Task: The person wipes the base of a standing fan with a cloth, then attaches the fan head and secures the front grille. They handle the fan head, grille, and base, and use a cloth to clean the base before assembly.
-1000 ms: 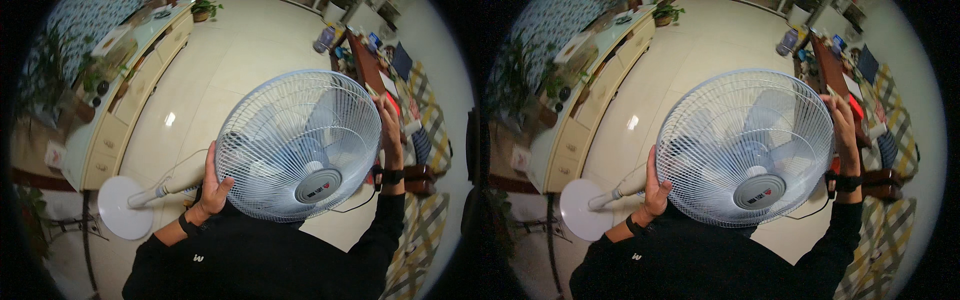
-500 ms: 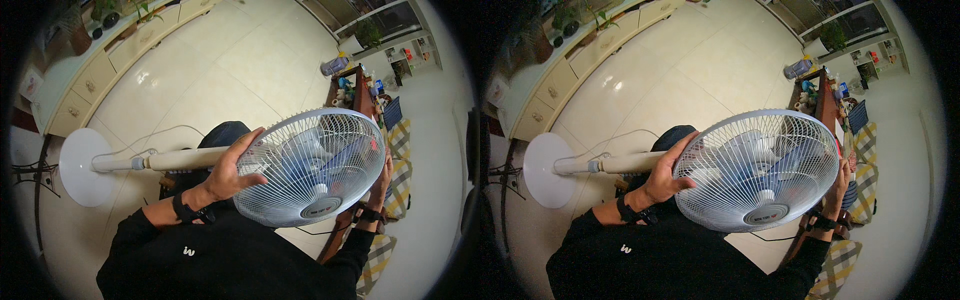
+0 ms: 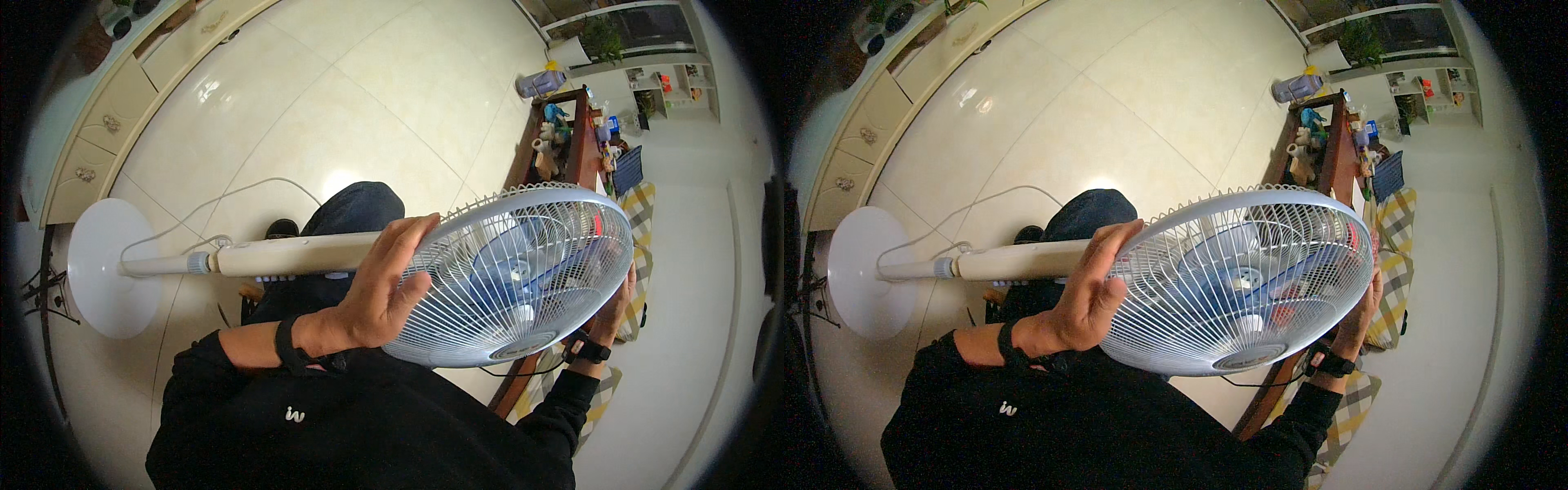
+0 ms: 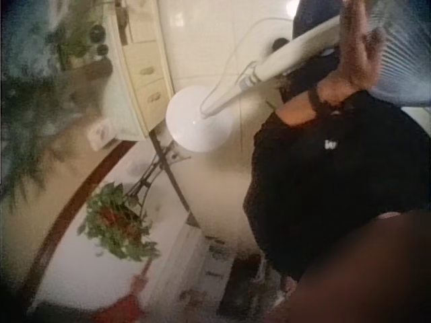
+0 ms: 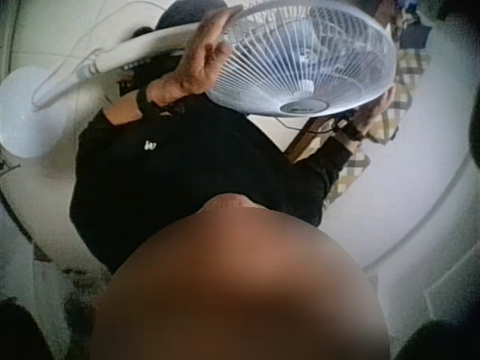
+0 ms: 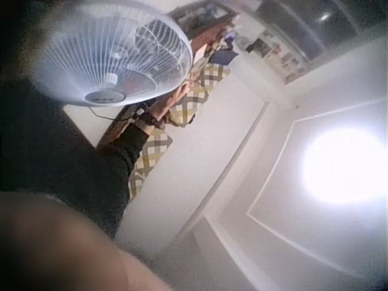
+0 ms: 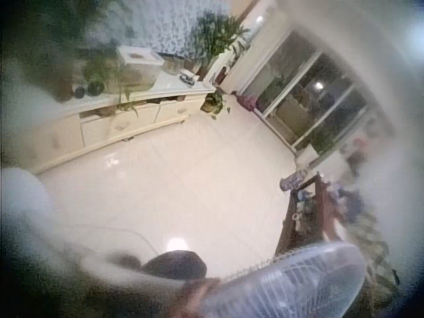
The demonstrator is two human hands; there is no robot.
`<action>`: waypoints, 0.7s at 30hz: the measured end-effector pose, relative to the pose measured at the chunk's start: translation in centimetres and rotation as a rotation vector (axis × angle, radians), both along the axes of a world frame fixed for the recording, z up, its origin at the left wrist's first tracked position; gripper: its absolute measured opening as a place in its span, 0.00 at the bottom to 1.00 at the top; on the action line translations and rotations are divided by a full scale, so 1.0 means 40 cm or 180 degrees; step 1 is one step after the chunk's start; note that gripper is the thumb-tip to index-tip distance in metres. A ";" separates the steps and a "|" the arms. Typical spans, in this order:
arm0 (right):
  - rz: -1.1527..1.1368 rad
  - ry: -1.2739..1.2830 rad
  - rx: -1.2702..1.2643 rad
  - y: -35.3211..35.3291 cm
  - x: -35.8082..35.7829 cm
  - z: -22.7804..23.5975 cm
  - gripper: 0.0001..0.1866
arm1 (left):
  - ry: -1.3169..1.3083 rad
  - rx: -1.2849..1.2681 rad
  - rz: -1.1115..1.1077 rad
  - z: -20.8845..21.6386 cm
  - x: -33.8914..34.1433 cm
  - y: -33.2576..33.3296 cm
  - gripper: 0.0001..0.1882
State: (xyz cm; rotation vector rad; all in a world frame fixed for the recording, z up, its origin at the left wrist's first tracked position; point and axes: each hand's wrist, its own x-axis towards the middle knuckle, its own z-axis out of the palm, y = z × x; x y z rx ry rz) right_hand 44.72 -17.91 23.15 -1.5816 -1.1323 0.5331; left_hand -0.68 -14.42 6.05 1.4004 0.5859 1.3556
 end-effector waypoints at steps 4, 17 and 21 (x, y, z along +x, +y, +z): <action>-0.0364 -0.0034 0.0003 0.000 -0.012 -0.005 0.06 | -0.0114 -0.0241 -0.0258 0.000 -0.012 0.003 0.45; -0.0324 -0.0548 0.0071 -0.001 0.006 -0.008 0.06 | -0.0462 0.0096 -0.0254 -0.035 0.001 0.011 0.33; 0.0109 -0.1809 0.0004 0.002 0.034 -0.008 0.07 | -0.0446 0.0173 -0.0231 -0.028 -0.001 0.014 0.31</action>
